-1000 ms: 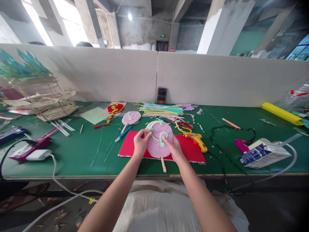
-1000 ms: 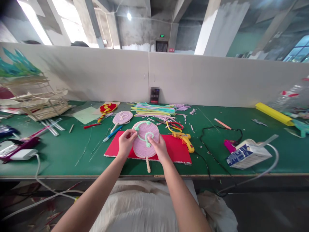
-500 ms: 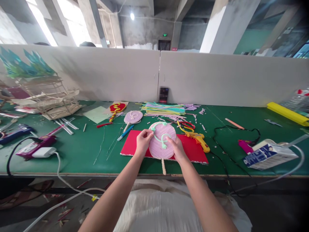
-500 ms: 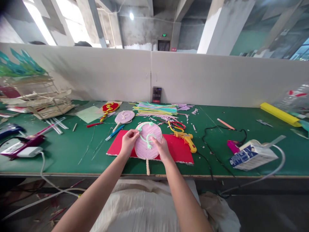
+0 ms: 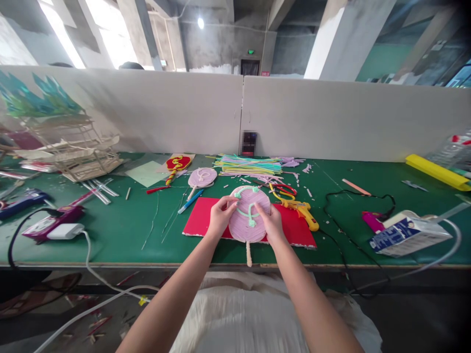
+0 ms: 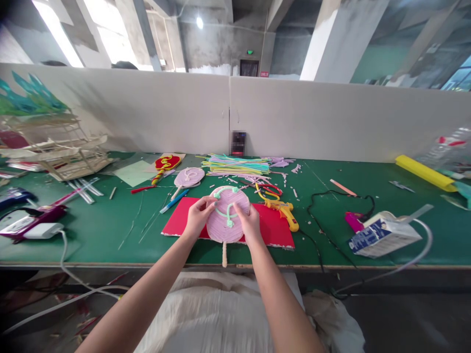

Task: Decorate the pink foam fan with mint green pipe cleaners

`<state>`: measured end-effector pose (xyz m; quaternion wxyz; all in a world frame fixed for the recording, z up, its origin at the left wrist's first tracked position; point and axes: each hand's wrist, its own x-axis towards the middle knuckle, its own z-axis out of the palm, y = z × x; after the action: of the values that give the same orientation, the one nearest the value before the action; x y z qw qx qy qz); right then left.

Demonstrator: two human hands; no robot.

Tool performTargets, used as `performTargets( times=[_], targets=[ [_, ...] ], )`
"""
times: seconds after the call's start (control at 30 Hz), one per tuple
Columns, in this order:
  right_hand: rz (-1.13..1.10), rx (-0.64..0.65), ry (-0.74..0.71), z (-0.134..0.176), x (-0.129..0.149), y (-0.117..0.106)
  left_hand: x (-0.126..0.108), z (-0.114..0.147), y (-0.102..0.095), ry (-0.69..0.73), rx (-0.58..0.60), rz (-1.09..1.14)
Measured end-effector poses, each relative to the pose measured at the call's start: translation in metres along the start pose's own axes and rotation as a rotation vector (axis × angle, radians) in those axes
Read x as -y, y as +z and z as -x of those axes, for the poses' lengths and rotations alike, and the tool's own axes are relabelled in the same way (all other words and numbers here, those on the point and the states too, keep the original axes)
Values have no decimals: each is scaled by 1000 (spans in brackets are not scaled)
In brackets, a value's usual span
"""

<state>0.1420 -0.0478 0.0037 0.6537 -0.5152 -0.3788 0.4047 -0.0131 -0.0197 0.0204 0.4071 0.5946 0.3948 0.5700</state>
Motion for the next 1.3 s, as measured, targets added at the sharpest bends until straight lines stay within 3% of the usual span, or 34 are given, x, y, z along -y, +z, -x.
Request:
performTargets(
  times=[0.1, 0.23, 0.47, 0.57, 0.77, 1.3],
  targets=[
    [-31, -32, -20, -1, 0, -1, -1, 0, 1, -42, 62, 76],
    [-65, -85, -43, -1, 3, 0, 1, -1, 2, -55, 26, 147],
    [-26, -135, -111, 0, 5, 1, -1, 3, 1, 115, 1, -224],
    [22, -121, -138, 0, 4, 0, -1, 4, 2, 133, 23, -242],
    [56, -80, -145, 0, 3, 0, 4, 1, 3, 26, 40, -80],
    [18, 49, -112, 3, 6, 1, 4, 0, 3, -48, -51, -45]
  ],
)
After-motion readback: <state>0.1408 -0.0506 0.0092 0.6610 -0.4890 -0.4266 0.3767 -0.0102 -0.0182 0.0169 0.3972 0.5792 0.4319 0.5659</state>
